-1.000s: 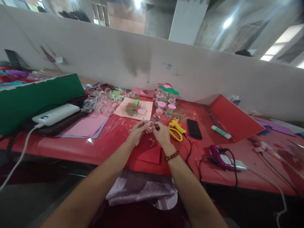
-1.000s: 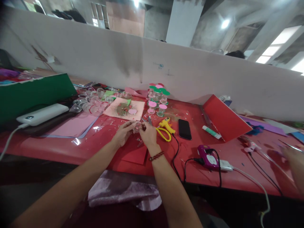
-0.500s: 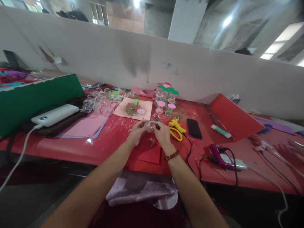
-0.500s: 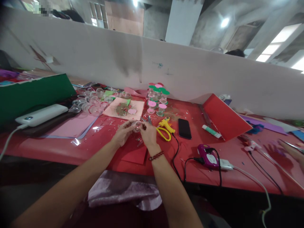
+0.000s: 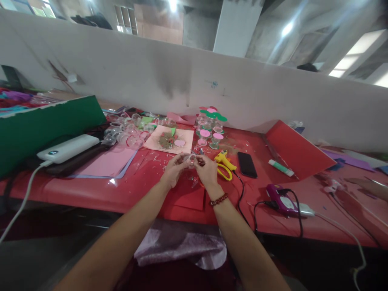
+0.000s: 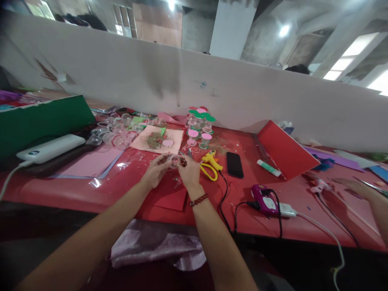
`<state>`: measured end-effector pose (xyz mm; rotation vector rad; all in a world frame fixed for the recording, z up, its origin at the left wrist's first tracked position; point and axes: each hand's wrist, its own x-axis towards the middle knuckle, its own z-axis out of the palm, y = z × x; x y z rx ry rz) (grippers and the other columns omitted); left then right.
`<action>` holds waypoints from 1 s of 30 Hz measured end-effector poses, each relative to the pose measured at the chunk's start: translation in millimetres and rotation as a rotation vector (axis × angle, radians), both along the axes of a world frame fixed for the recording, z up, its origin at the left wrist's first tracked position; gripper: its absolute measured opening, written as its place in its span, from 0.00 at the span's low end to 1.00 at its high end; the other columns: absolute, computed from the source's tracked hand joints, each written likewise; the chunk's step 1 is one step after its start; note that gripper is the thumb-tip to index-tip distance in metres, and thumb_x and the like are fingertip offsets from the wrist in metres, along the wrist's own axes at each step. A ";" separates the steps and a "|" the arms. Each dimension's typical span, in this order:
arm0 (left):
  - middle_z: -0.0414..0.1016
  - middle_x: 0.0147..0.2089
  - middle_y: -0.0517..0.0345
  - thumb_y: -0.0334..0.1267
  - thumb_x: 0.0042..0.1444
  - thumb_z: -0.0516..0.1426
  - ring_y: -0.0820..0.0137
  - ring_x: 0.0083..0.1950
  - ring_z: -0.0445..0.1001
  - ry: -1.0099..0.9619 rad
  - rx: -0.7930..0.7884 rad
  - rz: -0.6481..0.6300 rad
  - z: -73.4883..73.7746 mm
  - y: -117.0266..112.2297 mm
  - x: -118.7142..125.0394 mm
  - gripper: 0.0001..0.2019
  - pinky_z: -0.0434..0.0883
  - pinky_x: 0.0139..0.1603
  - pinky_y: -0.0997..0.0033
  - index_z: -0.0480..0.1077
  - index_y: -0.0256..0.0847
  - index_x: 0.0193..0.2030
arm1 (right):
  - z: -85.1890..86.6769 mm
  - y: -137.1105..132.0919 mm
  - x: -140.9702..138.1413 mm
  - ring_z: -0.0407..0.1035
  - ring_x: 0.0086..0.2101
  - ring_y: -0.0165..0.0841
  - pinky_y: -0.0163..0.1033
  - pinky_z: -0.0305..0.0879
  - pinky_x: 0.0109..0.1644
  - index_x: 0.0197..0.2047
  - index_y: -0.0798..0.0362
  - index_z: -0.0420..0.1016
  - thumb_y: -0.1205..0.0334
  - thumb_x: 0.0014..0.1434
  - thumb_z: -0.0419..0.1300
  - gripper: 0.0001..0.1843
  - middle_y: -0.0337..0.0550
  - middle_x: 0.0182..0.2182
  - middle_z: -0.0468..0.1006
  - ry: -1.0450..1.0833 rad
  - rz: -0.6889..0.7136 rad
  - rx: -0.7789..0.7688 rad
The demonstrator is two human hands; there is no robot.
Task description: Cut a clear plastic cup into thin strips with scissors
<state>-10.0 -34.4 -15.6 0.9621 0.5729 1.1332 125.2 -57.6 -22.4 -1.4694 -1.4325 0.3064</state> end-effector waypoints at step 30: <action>0.76 0.40 0.56 0.41 0.40 0.68 0.69 0.39 0.74 0.162 0.112 0.012 -6.9 -0.3 1.4 0.20 0.71 0.43 0.67 0.70 0.39 0.40 | 7.7 -8.5 2.5 0.69 0.27 0.31 0.33 0.58 0.33 0.30 0.50 0.75 0.61 0.54 0.60 0.04 0.38 0.27 0.79 -0.301 -0.131 -0.070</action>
